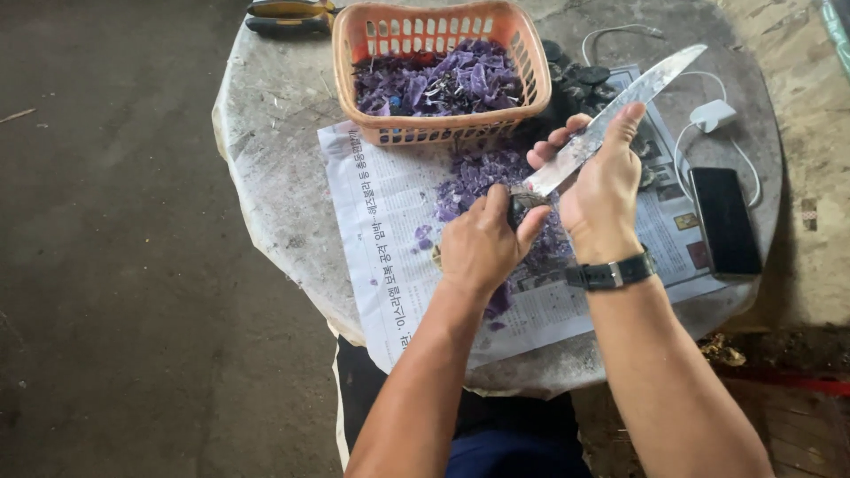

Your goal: Scraping purple wax material off black circular objects into a plastic basket using a knife on a newspaper-covered table.

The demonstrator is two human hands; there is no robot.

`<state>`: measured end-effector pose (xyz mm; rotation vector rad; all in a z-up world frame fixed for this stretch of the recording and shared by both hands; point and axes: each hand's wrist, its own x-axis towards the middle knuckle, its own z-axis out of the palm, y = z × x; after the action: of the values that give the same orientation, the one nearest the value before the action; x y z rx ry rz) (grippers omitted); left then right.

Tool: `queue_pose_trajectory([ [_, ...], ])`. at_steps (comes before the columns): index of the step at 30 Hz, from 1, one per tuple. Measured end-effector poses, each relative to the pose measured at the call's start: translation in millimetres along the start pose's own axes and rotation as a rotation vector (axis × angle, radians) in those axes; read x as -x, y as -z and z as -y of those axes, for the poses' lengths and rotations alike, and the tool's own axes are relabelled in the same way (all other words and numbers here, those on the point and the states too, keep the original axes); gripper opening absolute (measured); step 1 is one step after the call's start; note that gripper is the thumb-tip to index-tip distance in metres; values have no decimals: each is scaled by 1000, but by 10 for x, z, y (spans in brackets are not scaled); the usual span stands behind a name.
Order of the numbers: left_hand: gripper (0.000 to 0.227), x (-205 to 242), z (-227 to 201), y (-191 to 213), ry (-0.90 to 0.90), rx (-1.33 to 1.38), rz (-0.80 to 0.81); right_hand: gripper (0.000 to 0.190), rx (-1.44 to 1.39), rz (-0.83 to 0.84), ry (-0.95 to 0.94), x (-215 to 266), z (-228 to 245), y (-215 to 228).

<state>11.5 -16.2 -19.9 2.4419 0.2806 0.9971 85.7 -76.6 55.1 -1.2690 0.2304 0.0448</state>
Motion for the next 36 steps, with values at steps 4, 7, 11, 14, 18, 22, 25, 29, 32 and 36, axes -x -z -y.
queue_pose_trajectory([
  [4, 47, -162, 108, 114, 204, 296, 421, 57, 118, 75, 156, -24, -73, 122],
  [7, 45, -161, 244, 74, 334, 362, 505, 43, 287, 499, 455, 1, -114, 234],
  [11, 41, -209, 249, 181, 326, 480, 507, 46, 106, 623, 325, -58, -88, 319],
  [14, 41, -261, 231, 280, 316, 550, 511, 46, -1, 652, 237, -147, -126, 392],
  [18, 38, -265, 268, 256, 282, 643, 518, 45, 7, 679, 281, -225, -226, 442],
  [22, 41, -221, 312, 197, 273, 678, 501, 39, 148, 693, 360, -302, -264, 512],
  [25, 39, -225, 300, 219, 253, 665, 491, 27, 311, 637, 335, -225, -140, 523],
  [29, 39, -234, 290, 241, 258, 673, 504, 40, 217, 553, 230, -186, -136, 493],
  [32, 37, -212, 292, 268, 273, 675, 511, 50, 58, 518, 124, -240, -222, 525],
  [36, 37, -185, 315, 230, 283, 667, 501, 56, 22, 577, 86, -324, -306, 530],
])
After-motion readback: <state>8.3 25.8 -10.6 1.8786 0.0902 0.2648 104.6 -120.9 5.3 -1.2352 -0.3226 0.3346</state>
